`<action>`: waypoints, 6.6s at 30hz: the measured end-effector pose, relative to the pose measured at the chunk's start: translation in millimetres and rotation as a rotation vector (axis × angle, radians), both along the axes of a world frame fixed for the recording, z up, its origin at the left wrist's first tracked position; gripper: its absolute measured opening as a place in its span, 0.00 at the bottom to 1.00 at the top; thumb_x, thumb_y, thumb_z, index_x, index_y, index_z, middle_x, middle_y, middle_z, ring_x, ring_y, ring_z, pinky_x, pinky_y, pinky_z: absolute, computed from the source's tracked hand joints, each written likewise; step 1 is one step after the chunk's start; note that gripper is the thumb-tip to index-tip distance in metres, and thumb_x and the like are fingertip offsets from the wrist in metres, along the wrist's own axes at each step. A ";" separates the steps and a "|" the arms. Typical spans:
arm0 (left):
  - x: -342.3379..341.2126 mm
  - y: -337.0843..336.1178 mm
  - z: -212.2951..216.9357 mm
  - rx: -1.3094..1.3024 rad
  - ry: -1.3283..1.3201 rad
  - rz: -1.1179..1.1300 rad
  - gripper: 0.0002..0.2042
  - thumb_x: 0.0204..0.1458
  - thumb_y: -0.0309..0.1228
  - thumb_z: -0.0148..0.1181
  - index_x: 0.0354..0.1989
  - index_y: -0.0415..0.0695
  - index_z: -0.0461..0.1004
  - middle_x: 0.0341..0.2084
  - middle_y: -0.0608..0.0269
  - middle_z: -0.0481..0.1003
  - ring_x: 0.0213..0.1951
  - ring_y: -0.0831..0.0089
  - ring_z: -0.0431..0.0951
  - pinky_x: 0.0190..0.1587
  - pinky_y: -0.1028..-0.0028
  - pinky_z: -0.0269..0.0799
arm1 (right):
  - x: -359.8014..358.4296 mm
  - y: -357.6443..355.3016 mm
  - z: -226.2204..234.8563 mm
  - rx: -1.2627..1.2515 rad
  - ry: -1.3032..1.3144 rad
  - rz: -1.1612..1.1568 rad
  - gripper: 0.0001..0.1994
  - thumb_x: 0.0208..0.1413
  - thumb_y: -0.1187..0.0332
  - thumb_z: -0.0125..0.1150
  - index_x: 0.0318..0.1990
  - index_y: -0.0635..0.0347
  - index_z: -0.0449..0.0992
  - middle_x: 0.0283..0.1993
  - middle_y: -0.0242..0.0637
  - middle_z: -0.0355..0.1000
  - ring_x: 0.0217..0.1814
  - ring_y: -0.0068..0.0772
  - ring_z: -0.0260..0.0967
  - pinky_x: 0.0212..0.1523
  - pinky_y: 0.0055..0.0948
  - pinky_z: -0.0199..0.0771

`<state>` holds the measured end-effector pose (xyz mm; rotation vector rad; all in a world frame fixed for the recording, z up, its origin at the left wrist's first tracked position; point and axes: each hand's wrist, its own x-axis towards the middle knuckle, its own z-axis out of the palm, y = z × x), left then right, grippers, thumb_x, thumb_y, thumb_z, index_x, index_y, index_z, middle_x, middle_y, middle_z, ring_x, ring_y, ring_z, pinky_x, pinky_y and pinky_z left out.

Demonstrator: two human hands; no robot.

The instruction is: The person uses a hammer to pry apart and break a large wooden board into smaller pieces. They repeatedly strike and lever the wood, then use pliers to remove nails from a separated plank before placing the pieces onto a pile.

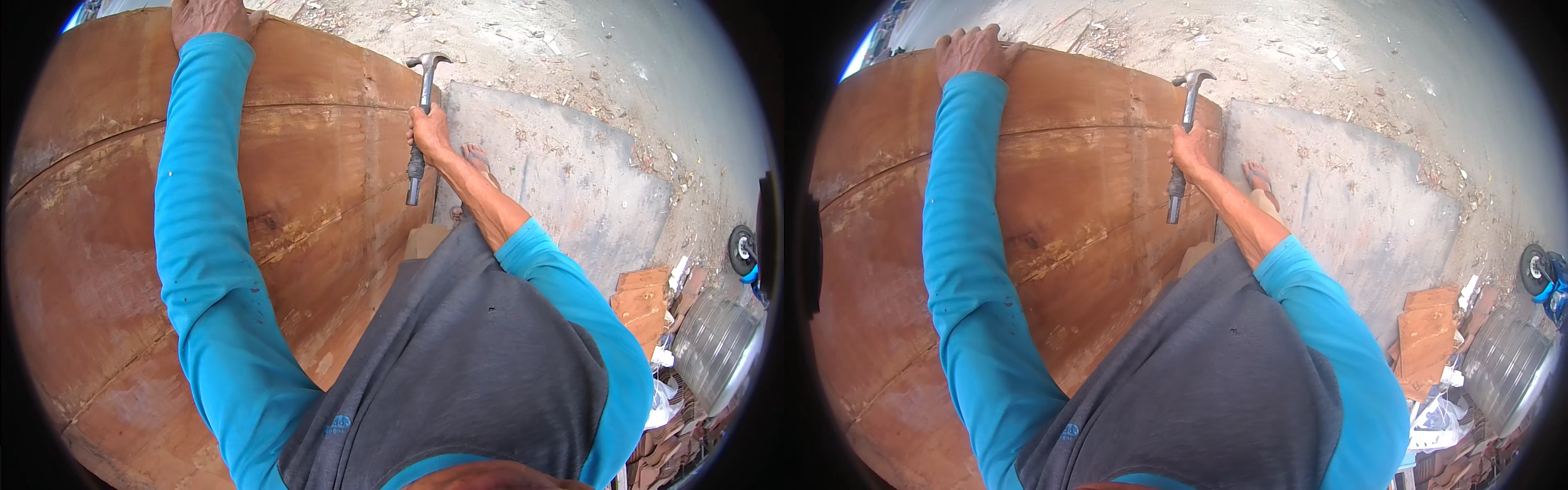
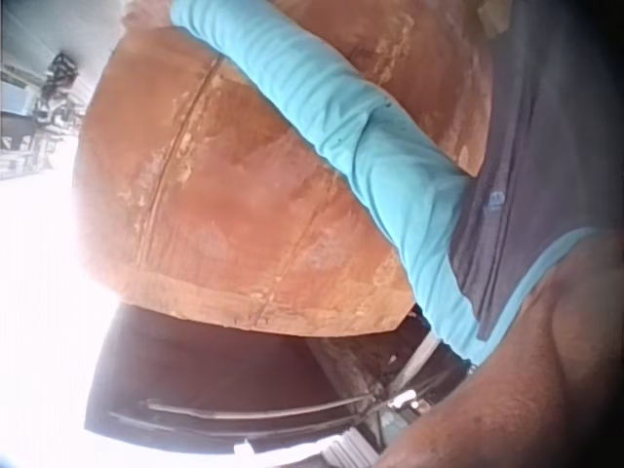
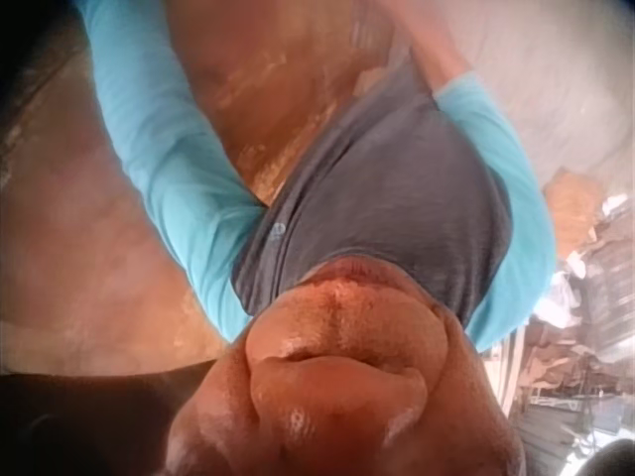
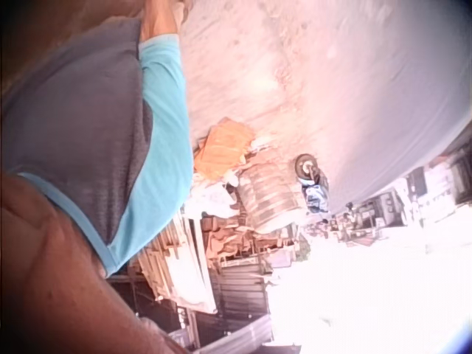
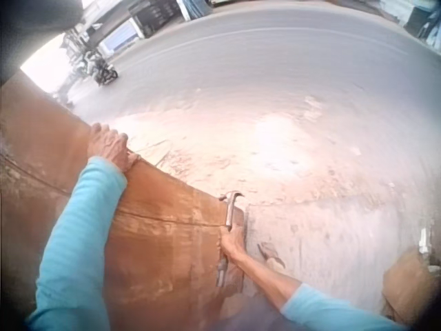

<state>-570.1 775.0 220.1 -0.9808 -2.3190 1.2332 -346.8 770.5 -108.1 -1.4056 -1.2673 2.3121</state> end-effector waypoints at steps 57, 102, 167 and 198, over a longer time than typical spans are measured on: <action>-7.9 5.3 -8.7 0.065 0.019 0.159 0.25 0.56 0.58 0.59 0.49 0.52 0.83 0.45 0.62 0.83 0.56 0.67 0.74 0.62 0.60 0.56 | -49.3 0.3 36.6 -0.208 0.062 -0.298 0.08 0.65 0.67 0.51 0.42 0.62 0.62 0.27 0.34 0.66 0.20 0.25 0.67 0.18 0.26 0.71; -8.4 13.1 -6.8 -0.093 0.046 0.178 0.28 0.58 0.64 0.52 0.45 0.53 0.84 0.44 0.63 0.83 0.52 0.65 0.79 0.58 0.59 0.62 | -17.7 87.6 -46.8 -0.623 0.334 0.351 0.06 0.65 0.67 0.55 0.36 0.54 0.67 0.25 0.24 0.64 0.19 0.14 0.58 0.17 0.18 0.60; 92.8 116.8 27.4 0.931 -0.306 -0.498 0.07 0.49 0.35 0.68 0.33 0.49 0.78 0.34 0.64 0.76 0.45 0.65 0.74 0.56 0.61 0.66 | -155.6 222.8 140.7 0.185 0.808 0.741 0.17 0.51 0.69 0.71 0.43 0.61 0.68 0.32 0.30 0.69 0.27 0.20 0.67 0.26 0.25 0.71; 134.6 41.7 -89.5 2.145 -0.401 0.257 0.18 0.60 0.43 0.67 0.46 0.38 0.80 0.38 0.62 0.83 0.40 0.75 0.77 0.47 0.71 0.73 | -159.9 269.8 150.3 0.310 0.664 0.859 0.26 0.44 0.63 0.84 0.41 0.63 0.70 0.27 0.31 0.72 0.20 0.22 0.70 0.21 0.24 0.74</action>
